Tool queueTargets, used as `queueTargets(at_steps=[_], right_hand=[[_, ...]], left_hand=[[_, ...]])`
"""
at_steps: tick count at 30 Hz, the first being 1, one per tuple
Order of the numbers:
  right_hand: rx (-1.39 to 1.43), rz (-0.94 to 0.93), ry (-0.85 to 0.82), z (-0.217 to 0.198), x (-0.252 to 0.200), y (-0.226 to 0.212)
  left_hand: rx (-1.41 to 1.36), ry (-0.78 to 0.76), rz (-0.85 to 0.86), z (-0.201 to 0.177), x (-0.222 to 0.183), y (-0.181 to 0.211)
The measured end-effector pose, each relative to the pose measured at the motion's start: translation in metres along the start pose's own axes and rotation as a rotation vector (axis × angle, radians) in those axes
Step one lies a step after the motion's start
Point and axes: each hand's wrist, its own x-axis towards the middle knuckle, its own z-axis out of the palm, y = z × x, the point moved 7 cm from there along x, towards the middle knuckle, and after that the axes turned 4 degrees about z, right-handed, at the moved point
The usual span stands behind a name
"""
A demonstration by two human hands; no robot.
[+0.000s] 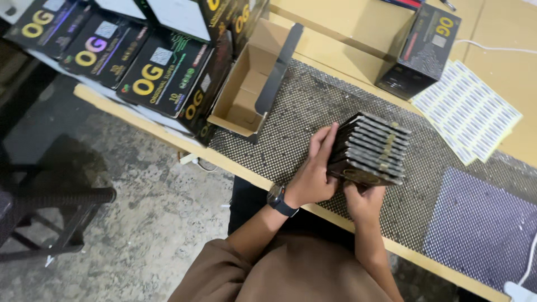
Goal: The person cleans a mobile device screen component by hand, places a protective film over it, and then packs a stack of these components into a box and seals it.
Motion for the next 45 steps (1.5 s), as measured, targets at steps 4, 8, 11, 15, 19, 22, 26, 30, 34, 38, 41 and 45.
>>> queueTargets(at_steps=[4, 8, 11, 15, 19, 22, 26, 30, 34, 38, 41, 45], right_hand=[[0.102, -0.049, -0.029, 0.011, -0.006, -0.023], [0.074, -0.065, -0.057, 0.020, -0.002, -0.047], [0.105, -0.031, -0.059, 0.023, -0.002, -0.067], [0.223, 0.065, 0.003, 0.020, -0.013, -0.018], [0.306, 0.109, -0.005, 0.020, -0.018, 0.006], [0.317, 0.136, -0.028, 0.016, -0.018, 0.018], [0.269, 0.145, -0.039, 0.013, -0.011, 0.018], [0.292, 0.137, -0.013, 0.032, -0.013, -0.009], [0.290, 0.147, -0.030, 0.022, -0.017, 0.015], [0.221, 0.137, -0.041, 0.018, -0.018, 0.018], [0.285, 0.139, -0.016, 0.022, -0.022, 0.021], [0.201, 0.159, -0.055, 0.020, -0.016, 0.002]], left_hand=[[-0.024, 0.083, 0.033, -0.004, -0.006, 0.002], [-0.061, 0.131, 0.015, -0.007, -0.010, -0.005], [-0.120, 0.125, 0.001, -0.006, -0.012, -0.004], [-0.113, 0.141, 0.012, -0.007, -0.013, -0.004], [-0.152, 0.120, 0.027, -0.006, -0.013, -0.006], [-0.222, 0.140, 0.032, -0.007, -0.013, -0.011], [-0.259, 0.151, 0.020, -0.009, -0.013, -0.017], [-0.267, 0.160, 0.020, -0.005, -0.014, -0.015], [-0.271, 0.121, -0.043, -0.005, -0.016, -0.019], [-0.237, 0.112, -0.053, -0.005, -0.015, -0.026], [-0.261, 0.105, -0.055, -0.002, -0.016, -0.026], [-0.275, 0.101, -0.085, -0.002, -0.016, -0.024]])
